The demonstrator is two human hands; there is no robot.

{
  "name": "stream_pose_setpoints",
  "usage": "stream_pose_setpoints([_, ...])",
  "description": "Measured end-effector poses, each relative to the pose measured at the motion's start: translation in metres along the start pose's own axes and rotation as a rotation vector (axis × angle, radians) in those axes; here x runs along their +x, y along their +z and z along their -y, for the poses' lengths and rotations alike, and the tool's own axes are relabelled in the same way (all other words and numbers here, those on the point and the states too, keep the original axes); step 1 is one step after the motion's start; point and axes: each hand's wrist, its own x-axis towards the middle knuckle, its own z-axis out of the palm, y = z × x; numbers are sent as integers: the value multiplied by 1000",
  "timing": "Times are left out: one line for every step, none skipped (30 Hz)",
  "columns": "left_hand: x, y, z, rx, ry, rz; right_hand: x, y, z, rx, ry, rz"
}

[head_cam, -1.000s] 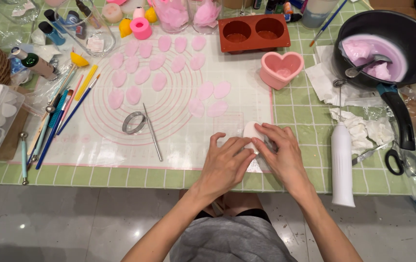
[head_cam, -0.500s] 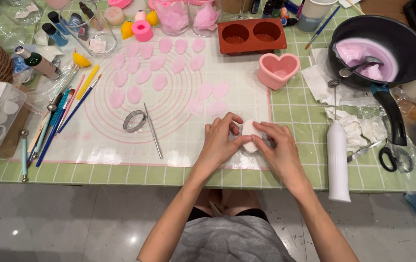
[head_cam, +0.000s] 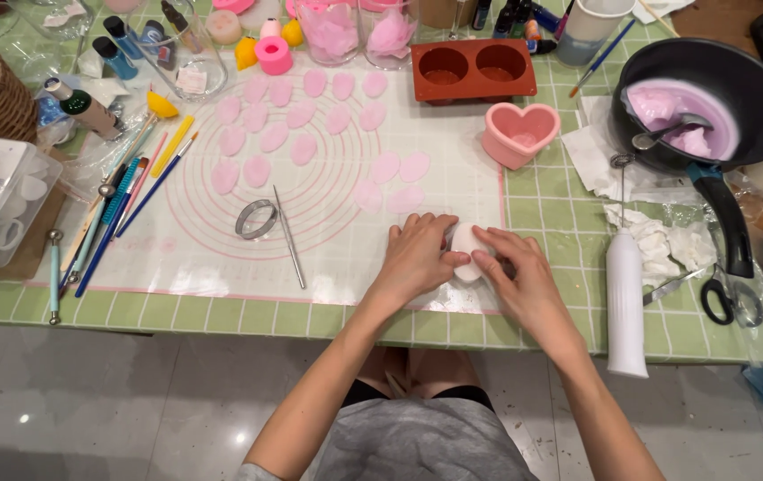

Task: The recorder is seen shaping and assembling various pink wax elements to create decorative candles at a workshop station.

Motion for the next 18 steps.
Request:
stream_pose_setpoints([6,1,2,1,3,-4,0,-2,2,-2,-5,-3])
stream_pose_setpoints([12,2,5,17,-9,32,0,-4,5,-56,102,12])
stream_pose_setpoints([18,4,7,34,-21,69,-1,-5,7,-111,208,27])
stream_pose_setpoints([21,6,9,34,-21,66,0,-4,5,-111,205,27])
stream_pose_setpoints([23,8,11,35,7,76,1,-3,3,-170,211,23])
stream_pose_setpoints([26,10,13,36,36,87,2,-2,1,-228,220,18])
stream_pose_setpoints([24,8,13,37,38,86,1,-1,0,-228,219,16])
stream_pose_setpoints([24,5,11,5,38,96,3,-2,-3,-261,185,13])
stream_pose_setpoints([25,2,9,-26,39,107,5,-4,-5,-294,151,10])
stream_pose_setpoints([20,-3,6,-27,46,104,3,-4,-10,-298,149,4])
stream_pose_setpoints([15,-7,3,-138,72,100,1,-4,-15,-290,139,21])
stream_pose_setpoints([11,-13,0,-247,97,96,0,-3,-21,-280,130,38])
stream_pose_setpoints([8,-10,2,-246,104,95,-1,-4,-20,-281,127,31])
stream_pose_setpoints([2,-6,5,-468,120,119,-6,-2,-20,-261,106,49])
stream_pose_setpoints([-3,-2,9,-690,135,142,-10,-1,-20,-241,84,67])
stream_pose_setpoints([-11,-3,6,-690,133,141,-12,-2,-15,-240,84,68])
stream_pose_setpoints([-18,-5,3,-732,174,90,-14,-3,-9,-178,33,71])
stream_pose_setpoints([-26,-7,0,-774,215,40,-16,-3,-4,-115,-17,74])
